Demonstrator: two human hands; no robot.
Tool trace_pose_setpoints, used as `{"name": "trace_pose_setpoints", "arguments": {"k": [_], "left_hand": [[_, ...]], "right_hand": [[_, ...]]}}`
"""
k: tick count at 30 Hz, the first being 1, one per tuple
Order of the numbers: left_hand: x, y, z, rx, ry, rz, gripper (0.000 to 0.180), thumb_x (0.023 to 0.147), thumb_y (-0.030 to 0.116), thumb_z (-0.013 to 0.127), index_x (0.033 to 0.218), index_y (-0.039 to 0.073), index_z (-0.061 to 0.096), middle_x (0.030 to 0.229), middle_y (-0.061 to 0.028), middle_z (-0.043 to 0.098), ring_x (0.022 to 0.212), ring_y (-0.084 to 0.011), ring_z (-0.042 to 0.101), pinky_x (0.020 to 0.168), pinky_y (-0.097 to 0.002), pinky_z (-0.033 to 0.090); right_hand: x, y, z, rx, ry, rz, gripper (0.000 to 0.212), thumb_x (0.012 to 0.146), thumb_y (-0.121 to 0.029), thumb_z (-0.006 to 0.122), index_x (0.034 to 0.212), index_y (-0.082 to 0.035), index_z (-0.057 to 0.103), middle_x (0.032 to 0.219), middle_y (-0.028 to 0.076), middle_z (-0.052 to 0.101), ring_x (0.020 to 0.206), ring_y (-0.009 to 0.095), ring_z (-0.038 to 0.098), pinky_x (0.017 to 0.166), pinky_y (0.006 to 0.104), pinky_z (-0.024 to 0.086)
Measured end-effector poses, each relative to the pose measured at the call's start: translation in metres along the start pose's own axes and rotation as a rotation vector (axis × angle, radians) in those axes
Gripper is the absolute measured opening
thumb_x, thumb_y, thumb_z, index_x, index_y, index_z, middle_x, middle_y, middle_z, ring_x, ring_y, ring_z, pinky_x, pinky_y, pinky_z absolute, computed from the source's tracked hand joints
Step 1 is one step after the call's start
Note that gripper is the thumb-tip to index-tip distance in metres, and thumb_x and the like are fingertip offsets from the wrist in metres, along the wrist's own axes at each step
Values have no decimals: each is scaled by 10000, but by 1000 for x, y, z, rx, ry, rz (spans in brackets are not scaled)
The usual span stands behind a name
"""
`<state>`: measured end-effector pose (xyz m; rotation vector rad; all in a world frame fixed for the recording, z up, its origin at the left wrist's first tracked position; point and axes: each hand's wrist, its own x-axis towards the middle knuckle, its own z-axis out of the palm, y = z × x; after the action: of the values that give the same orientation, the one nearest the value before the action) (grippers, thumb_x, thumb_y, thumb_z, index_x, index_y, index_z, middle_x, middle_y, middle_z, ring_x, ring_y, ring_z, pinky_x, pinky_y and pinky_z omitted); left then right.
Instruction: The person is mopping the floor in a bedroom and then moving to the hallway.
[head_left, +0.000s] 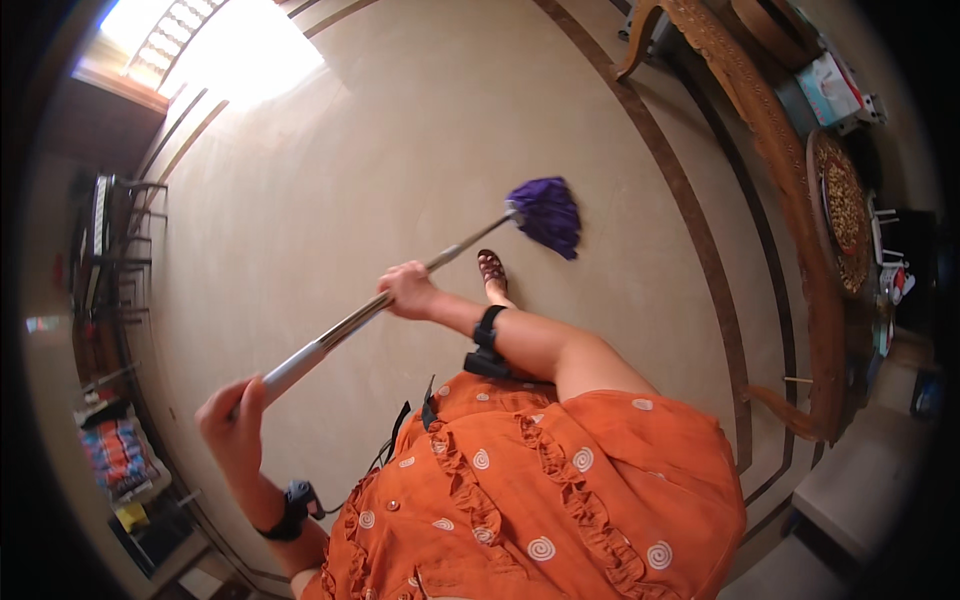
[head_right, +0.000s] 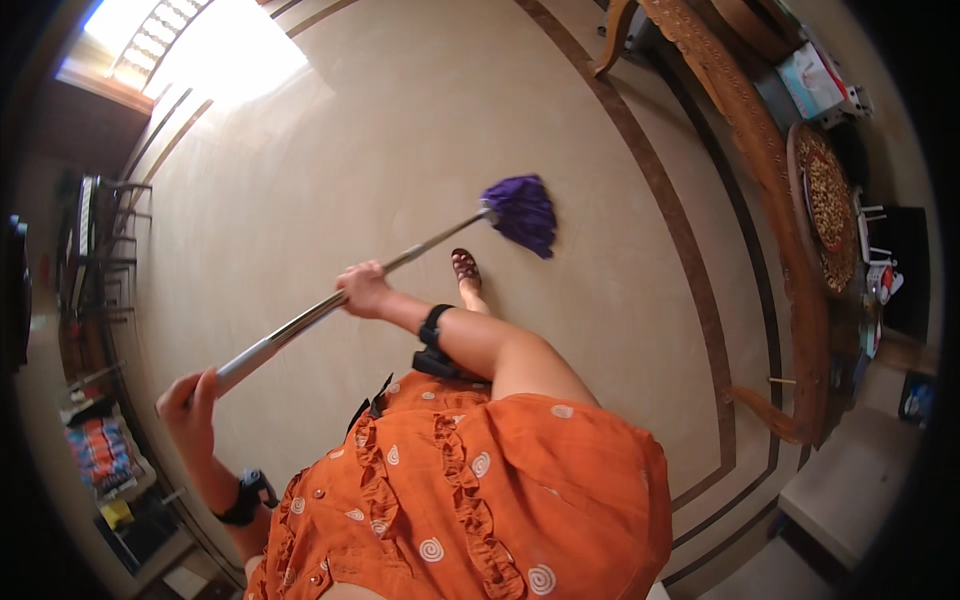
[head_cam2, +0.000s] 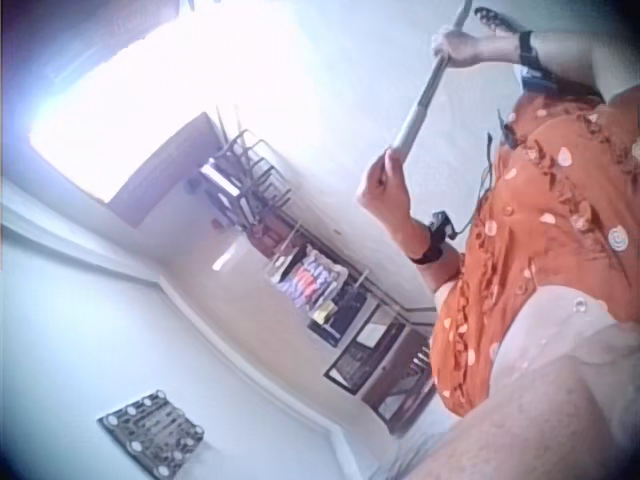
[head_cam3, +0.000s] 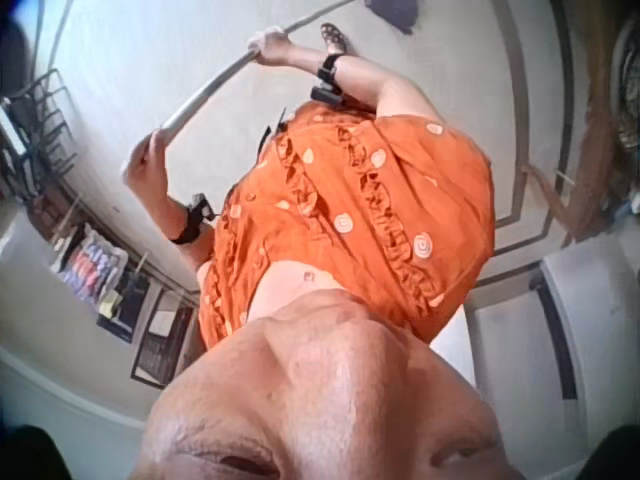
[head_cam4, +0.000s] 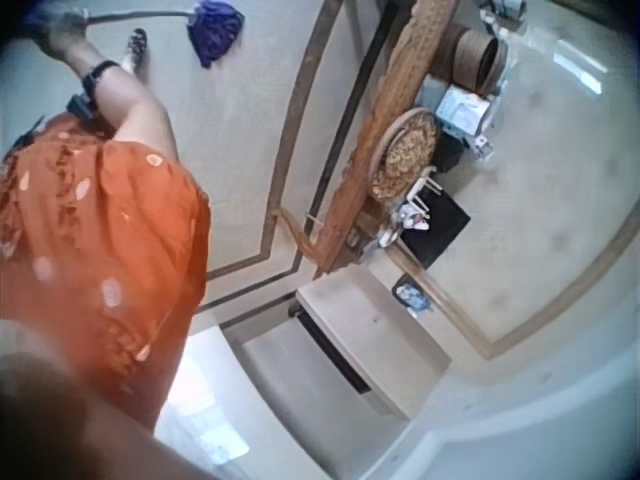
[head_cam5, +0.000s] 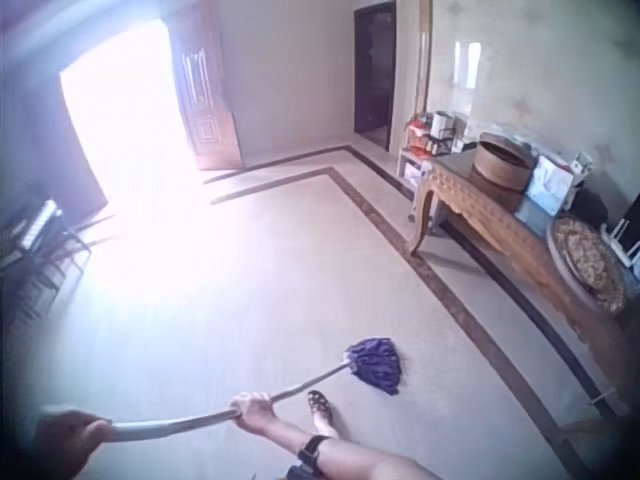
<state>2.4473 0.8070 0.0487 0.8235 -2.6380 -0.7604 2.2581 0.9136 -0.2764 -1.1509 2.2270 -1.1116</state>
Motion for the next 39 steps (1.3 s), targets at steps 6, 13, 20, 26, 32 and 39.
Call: {"name": "trace_pose_setpoints", "arguments": {"k": [6, 13, 20, 26, 32, 39], "left_hand": [[-170, -32, -54, -15, 291, -250, 140, 845, 114, 709, 854, -25, 703, 631, 15, 563, 575, -44, 447, 503, -212, 317], [-252, -54, -53, 148, 528, -349, 277, 932, 205, 600, 777, -17, 654, 610, 7, 537, 579, -74, 430, 520, -252, 306], [-260, -80, -46, -71, 619, -390, 411, 953, 272, 532, 656, -7, 585, 552, 3, 486, 544, -73, 394, 515, -263, 280], [-230, -65, 39, -380, 246, -414, 369, 928, 287, 558, 689, 8, 597, 544, -49, 531, 329, -105, 411, 280, -234, 293], [-231, 54, 201, -423, -333, -418, 351, 916, 259, 546, 743, -39, 614, 573, -78, 568, 382, -123, 506, 321, -247, 391], [-340, 224, 331, -106, -895, -27, 364, 884, 319, 599, 974, -18, 703, 693, -164, 660, 537, -197, 627, 535, -331, 519]], "right_hand": [[-31, -106, 88, 118, -405, -345, 348, 734, -457, 739, 923, -173, 672, 1039, 75, 616, 1086, 293, 550, 984, 500, 371], [-91, -128, 142, -38, -544, -301, 390, 726, -451, 732, 877, -95, 673, 943, 104, 660, 1005, 298, 596, 925, 416, 442], [-153, -102, 101, -17, -519, -211, 385, 719, -436, 708, 909, -102, 690, 929, 125, 690, 957, 310, 640, 838, 423, 497], [-245, -5, 14, -126, -523, 96, 291, 790, -307, 577, 955, -111, 716, 1019, 124, 694, 998, 290, 656, 849, 424, 518], [-409, 143, -76, -268, -287, 468, 219, 807, -242, 592, 958, -120, 694, 1005, 144, 687, 996, 299, 651, 861, 432, 507], [-665, 242, -150, -390, 178, 699, 41, 747, -160, 630, 741, -143, 668, 817, 115, 673, 861, 323, 639, 768, 451, 483]]}}
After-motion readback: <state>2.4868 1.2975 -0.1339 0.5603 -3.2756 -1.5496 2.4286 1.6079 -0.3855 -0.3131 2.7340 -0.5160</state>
